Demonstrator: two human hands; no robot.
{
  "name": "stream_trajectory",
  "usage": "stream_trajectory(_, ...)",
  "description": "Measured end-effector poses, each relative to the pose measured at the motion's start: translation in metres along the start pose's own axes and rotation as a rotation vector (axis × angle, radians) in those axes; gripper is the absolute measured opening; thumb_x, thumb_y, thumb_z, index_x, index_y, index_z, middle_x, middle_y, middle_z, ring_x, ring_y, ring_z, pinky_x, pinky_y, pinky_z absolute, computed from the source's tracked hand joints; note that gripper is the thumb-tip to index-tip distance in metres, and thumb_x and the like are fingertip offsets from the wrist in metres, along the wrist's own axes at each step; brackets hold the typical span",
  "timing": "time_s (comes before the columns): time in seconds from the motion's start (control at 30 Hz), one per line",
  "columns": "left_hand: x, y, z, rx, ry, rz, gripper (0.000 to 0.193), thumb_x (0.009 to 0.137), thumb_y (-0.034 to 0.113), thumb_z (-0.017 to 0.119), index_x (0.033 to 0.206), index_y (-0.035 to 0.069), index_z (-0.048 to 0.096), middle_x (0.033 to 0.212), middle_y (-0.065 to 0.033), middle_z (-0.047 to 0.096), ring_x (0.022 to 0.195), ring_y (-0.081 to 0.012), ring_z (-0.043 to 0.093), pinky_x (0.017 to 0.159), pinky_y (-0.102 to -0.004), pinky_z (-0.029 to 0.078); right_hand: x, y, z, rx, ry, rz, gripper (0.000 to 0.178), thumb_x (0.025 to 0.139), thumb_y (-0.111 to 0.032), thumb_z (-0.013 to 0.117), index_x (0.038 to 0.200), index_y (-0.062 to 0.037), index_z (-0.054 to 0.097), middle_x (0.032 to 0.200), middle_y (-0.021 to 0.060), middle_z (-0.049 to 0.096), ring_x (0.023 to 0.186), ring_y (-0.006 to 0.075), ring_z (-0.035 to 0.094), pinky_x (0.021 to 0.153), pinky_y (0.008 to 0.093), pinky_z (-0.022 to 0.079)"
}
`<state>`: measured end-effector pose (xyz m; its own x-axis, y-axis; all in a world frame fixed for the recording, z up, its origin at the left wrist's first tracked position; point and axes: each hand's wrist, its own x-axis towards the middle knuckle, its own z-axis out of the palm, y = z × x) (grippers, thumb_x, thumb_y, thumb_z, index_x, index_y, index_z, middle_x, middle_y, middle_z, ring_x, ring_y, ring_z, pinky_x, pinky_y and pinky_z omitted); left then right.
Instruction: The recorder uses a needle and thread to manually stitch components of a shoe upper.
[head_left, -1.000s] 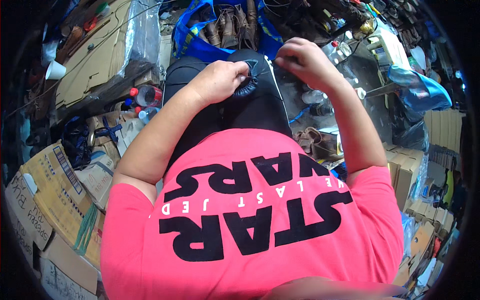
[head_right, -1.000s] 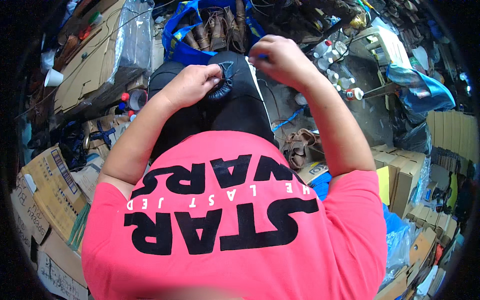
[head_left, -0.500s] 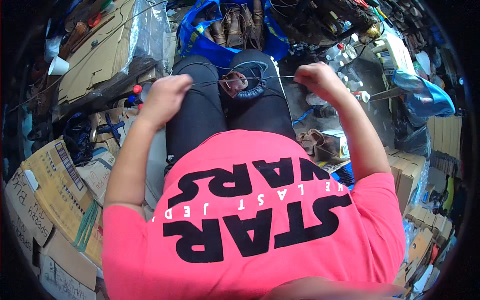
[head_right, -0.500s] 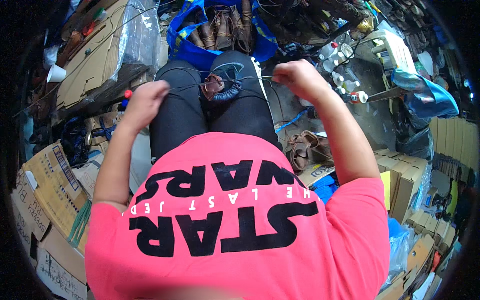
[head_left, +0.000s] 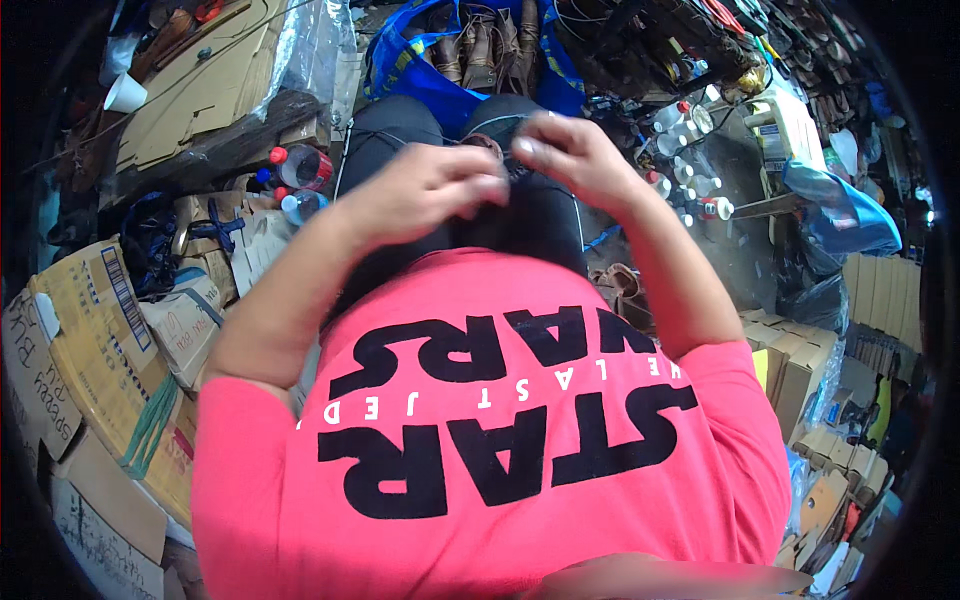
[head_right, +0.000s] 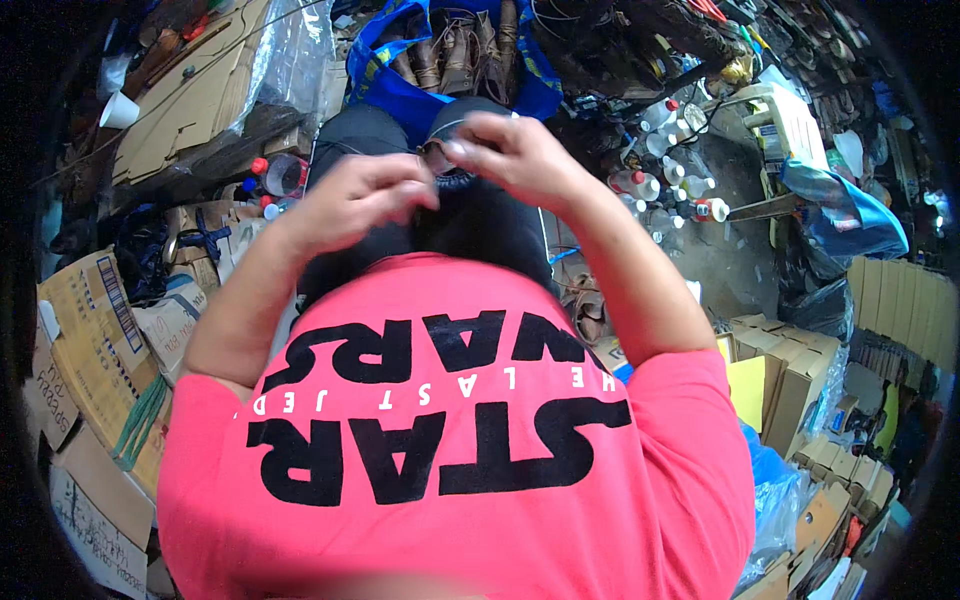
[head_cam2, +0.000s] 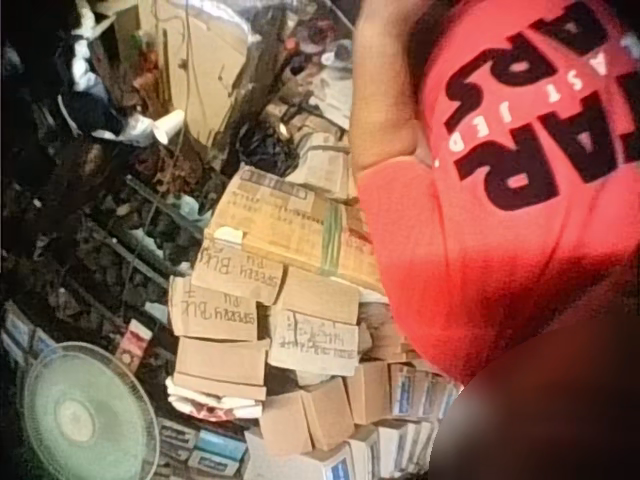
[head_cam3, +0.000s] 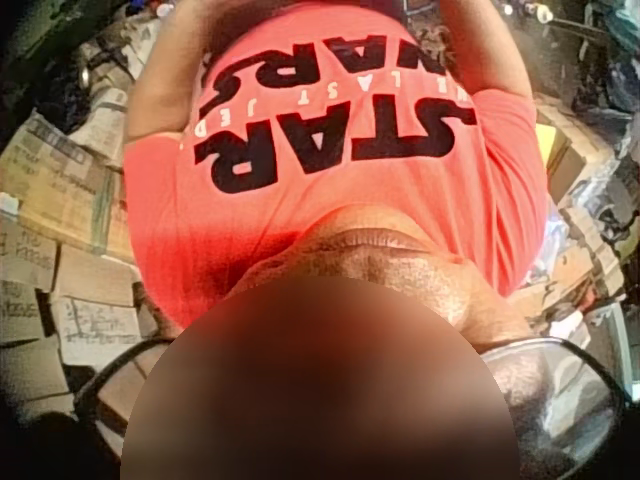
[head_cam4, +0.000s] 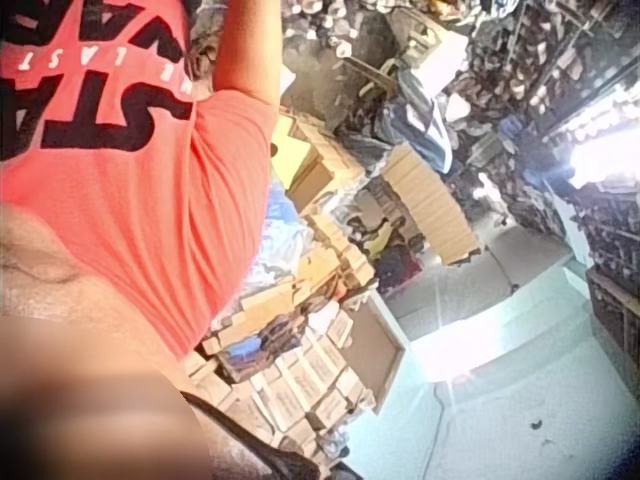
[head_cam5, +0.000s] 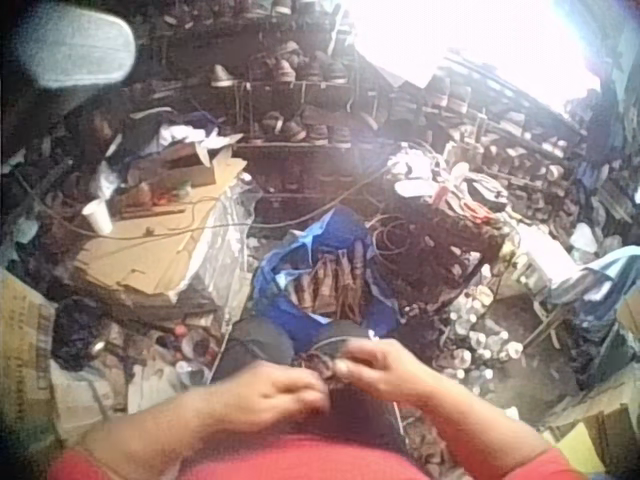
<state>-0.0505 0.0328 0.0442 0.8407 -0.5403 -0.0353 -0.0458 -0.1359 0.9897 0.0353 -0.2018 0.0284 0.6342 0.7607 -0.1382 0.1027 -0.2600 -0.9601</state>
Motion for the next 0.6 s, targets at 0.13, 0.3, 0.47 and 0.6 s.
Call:
stream_trajectory(0.13, -0.081, -0.017, -0.116, 0.944, 0.391, 0.003, 0.016, 0.083, 0.013, 0.062, 0.093, 0.001, 0.065, 0.088, -0.0117, 0.063, 0.083, -0.0238, 0.061, 0.076, -0.0326, 0.047, -0.080, 0.067, -0.078, -0.623, 0.188, 0.072, 0.024, 0.085, -0.021, 0.063, 0.105, -0.0082, 0.065, 0.090, 0.0137, 0.066, 0.082, 0.0248, 0.064, 0.074, 0.0335, 0.049)
stream_trajectory(0.3, -0.224, 0.046, -0.253, 1.509, 1.093, -0.795, 0.035, 0.086, 0.034, 0.059, 0.106, 0.006, 0.065, 0.106, -0.0156, 0.065, 0.098, -0.0280, 0.063, 0.083, -0.0369, 0.047, -0.265, 0.102, -0.201, -1.053, 0.725, 0.961, 0.032, 0.086, -0.036, 0.057, 0.111, -0.0179, 0.065, 0.105, 0.0122, 0.066, 0.091, 0.0260, 0.066, 0.082, 0.0352, 0.049)
stream_trajectory(0.47, -0.159, 0.008, -0.201, 1.290, 0.980, -0.563, 0.035, 0.081, 0.025, 0.064, 0.111, 0.007, 0.065, 0.106, -0.0158, 0.065, 0.095, -0.0308, 0.063, 0.082, -0.0356, 0.048, -0.246, 0.118, -0.181, -0.885, 0.350, 1.012, 0.048, 0.082, -0.026, 0.066, 0.128, -0.0295, 0.054, 0.118, 0.0168, 0.060, 0.105, 0.0275, 0.061, 0.090, 0.0352, 0.046)
stream_trajectory(0.6, -0.043, -0.053, -0.071, 0.751, 0.484, 0.103, 0.049, 0.076, 0.011, 0.067, 0.124, 0.012, 0.057, 0.123, -0.0118, 0.057, 0.117, -0.0242, 0.052, 0.100, -0.0336, 0.040, -0.108, 0.093, -0.070, -0.216, 0.249, 0.332, 0.056, 0.086, -0.024, 0.065, 0.137, -0.0174, 0.045, 0.095, 0.0027, 0.061, 0.078, 0.0073, 0.051, 0.074, 0.0223, 0.044)
